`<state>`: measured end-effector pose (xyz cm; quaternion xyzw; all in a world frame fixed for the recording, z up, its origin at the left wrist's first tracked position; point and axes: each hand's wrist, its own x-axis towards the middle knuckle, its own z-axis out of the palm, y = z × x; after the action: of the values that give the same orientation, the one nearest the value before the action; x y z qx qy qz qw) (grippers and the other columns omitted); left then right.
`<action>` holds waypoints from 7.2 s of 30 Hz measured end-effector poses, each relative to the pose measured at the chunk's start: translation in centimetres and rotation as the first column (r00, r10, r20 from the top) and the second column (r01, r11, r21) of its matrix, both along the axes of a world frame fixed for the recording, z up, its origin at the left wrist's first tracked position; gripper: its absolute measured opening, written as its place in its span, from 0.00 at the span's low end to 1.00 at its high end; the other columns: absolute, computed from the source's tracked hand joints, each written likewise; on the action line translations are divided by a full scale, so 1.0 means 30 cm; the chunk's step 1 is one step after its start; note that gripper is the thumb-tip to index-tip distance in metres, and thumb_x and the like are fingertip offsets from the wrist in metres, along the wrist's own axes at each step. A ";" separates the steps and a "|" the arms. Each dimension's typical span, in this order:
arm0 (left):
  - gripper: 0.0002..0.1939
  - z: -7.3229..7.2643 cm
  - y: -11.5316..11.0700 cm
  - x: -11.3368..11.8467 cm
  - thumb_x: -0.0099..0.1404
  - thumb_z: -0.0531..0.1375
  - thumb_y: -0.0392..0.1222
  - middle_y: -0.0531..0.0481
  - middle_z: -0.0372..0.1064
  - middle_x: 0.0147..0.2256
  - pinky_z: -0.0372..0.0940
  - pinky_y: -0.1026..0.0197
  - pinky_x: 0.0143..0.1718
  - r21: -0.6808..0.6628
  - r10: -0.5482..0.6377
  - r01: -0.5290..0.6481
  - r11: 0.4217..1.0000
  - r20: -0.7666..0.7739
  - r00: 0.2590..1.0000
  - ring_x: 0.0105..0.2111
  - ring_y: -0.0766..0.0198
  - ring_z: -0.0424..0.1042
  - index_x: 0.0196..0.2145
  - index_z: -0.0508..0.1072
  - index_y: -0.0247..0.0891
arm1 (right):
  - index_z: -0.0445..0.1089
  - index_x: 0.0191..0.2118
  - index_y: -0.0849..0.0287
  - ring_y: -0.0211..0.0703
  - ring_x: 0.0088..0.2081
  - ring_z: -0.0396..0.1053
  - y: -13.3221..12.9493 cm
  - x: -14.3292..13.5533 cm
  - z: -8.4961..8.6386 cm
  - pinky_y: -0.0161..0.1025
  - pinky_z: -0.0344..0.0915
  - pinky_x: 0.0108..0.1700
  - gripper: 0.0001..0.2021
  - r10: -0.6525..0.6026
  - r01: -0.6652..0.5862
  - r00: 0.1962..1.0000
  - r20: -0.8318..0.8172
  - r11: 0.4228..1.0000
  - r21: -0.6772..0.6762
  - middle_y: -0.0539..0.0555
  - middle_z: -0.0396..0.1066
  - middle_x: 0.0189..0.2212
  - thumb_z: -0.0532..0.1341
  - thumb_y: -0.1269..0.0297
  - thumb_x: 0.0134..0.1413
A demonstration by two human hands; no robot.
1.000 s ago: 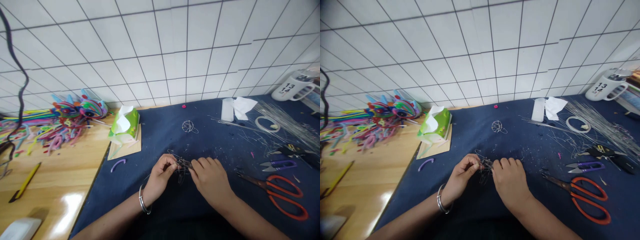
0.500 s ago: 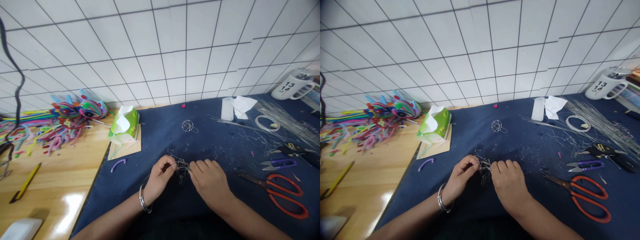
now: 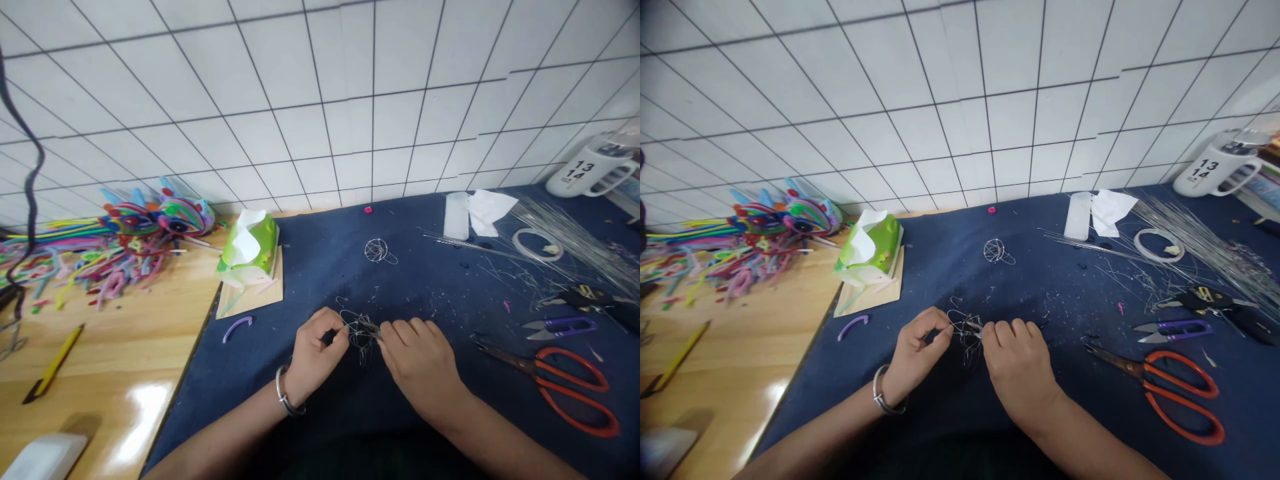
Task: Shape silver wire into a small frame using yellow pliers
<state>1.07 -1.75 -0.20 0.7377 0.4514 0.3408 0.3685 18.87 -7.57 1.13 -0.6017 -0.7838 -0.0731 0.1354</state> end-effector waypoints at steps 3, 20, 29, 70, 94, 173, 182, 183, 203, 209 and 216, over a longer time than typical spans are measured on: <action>0.09 -0.001 0.005 -0.004 0.56 0.53 0.31 0.53 0.59 0.22 0.57 0.64 0.28 0.027 0.001 0.000 1.000 -0.054 0.999 0.24 0.67 0.60 0.20 0.63 0.36 | 0.68 0.39 0.59 0.40 0.29 0.56 -0.003 -0.008 -0.007 0.40 0.49 0.34 0.08 0.007 -0.007 1.000 0.009 1.000 0.009 0.51 0.62 0.25 0.54 0.70 0.54; 0.08 0.019 0.019 0.000 0.54 0.53 0.30 0.55 0.60 0.21 0.54 0.67 0.24 -0.116 -0.044 0.024 0.993 -0.180 0.983 0.22 0.70 0.60 0.20 0.60 0.36 | 0.67 0.39 0.59 0.40 0.29 0.54 0.003 -0.004 -0.025 0.41 0.48 0.33 0.08 -0.002 0.003 0.999 0.032 1.000 -0.016 0.51 0.61 0.25 0.53 0.71 0.54; 0.02 -0.003 0.017 -0.007 0.60 0.55 0.36 0.55 0.64 0.23 0.60 0.69 0.23 -0.246 -0.008 0.008 0.969 0.001 1.000 0.21 0.71 0.64 0.33 0.67 0.37 | 0.67 0.40 0.59 0.41 0.30 0.55 0.007 0.002 -0.021 0.41 0.49 0.34 0.08 -0.012 0.013 1.000 0.022 1.000 -0.019 0.51 0.62 0.26 0.53 0.69 0.55; 0.07 0.073 0.030 0.014 0.55 0.51 0.27 0.52 0.63 0.24 0.57 0.64 0.29 0.093 -0.169 0.280 0.955 -0.605 0.778 0.26 0.67 0.64 0.25 0.65 0.36 | 0.66 0.40 0.60 0.40 0.29 0.53 0.006 0.003 -0.047 0.42 0.47 0.32 0.09 0.023 -0.024 0.999 0.032 1.000 0.019 0.51 0.60 0.25 0.53 0.73 0.54; 0.09 0.004 0.064 -0.008 0.66 0.48 0.37 0.52 0.64 0.27 0.61 0.65 0.32 -0.165 -0.051 0.054 0.985 0.025 0.998 0.29 0.67 0.65 0.31 0.65 0.35 | 0.68 0.39 0.58 0.42 0.32 0.61 0.036 0.036 -0.020 0.41 0.52 0.35 0.09 0.021 -0.032 0.995 -0.096 0.992 -0.120 0.54 0.65 0.29 0.52 0.64 0.56; 0.07 0.031 0.117 -0.096 0.65 0.44 0.30 0.48 0.59 0.32 0.59 0.60 0.34 0.137 -0.272 0.269 0.953 0.005 0.962 0.31 0.66 0.60 0.35 0.59 0.35 | 0.62 0.46 0.57 0.43 0.39 0.64 0.141 0.091 0.008 0.42 0.63 0.41 0.14 0.330 -0.426 0.886 -0.324 0.857 -0.291 0.55 0.66 0.37 0.53 0.67 0.53; 0.07 0.022 0.121 -0.095 0.65 0.44 0.30 0.47 0.62 0.32 0.59 0.57 0.38 0.237 -0.307 0.320 0.917 -0.090 0.947 0.34 0.63 0.62 0.37 0.60 0.35 | 0.60 0.42 0.57 0.41 0.36 0.62 0.141 0.082 0.058 0.41 0.61 0.39 0.12 0.180 -0.389 0.863 -0.472 0.834 -0.392 0.53 0.64 0.35 0.56 0.67 0.50; 0.07 0.022 0.120 -0.095 0.64 0.45 0.30 0.47 0.62 0.33 0.59 0.57 0.38 0.246 -0.312 0.326 0.913 -0.094 0.945 0.34 0.63 0.62 0.37 0.60 0.35 | 0.60 0.42 0.57 0.41 0.36 0.62 0.139 0.079 0.060 0.41 0.60 0.40 0.12 0.177 -0.388 0.863 -0.473 0.832 -0.397 0.52 0.64 0.35 0.57 0.66 0.49; 0.07 0.038 0.127 -0.093 0.66 0.49 0.38 0.47 0.64 0.35 0.61 0.62 0.36 -0.092 -0.310 0.322 0.942 0.127 0.942 0.33 0.66 0.64 0.39 0.64 0.34 | 0.63 0.42 0.57 0.37 0.30 0.63 0.134 0.075 0.017 0.36 0.61 0.34 0.09 0.181 -0.395 0.832 -0.525 0.857 -0.330 0.50 0.64 0.29 0.53 0.64 0.54; 0.09 0.024 0.136 -0.087 0.63 0.55 0.41 0.46 0.65 0.36 0.60 0.60 0.38 -0.252 -0.260 0.357 0.899 0.348 0.901 0.36 0.65 0.64 0.39 0.64 0.32 | 0.62 0.44 0.57 0.37 0.31 0.64 0.136 0.088 0.010 0.35 0.61 0.35 0.10 0.184 -0.351 0.823 -0.537 0.908 -0.227 0.52 0.65 0.31 0.52 0.65 0.55; 0.08 0.012 0.133 -0.085 0.62 0.57 0.41 0.49 0.64 0.31 0.59 0.63 0.35 -0.324 -0.202 0.325 0.888 0.359 0.911 0.31 0.68 0.63 0.34 0.68 0.31 | 0.62 0.42 0.57 0.38 0.31 0.64 0.135 0.094 0.006 0.36 0.61 0.35 0.09 0.208 -0.338 0.835 -0.510 0.925 -0.176 0.52 0.65 0.29 0.53 0.65 0.54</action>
<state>-1.48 2.25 0.15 0.6439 0.3380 0.3072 0.6138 21.69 -3.51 1.30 -0.4942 -0.8059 0.2025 0.2556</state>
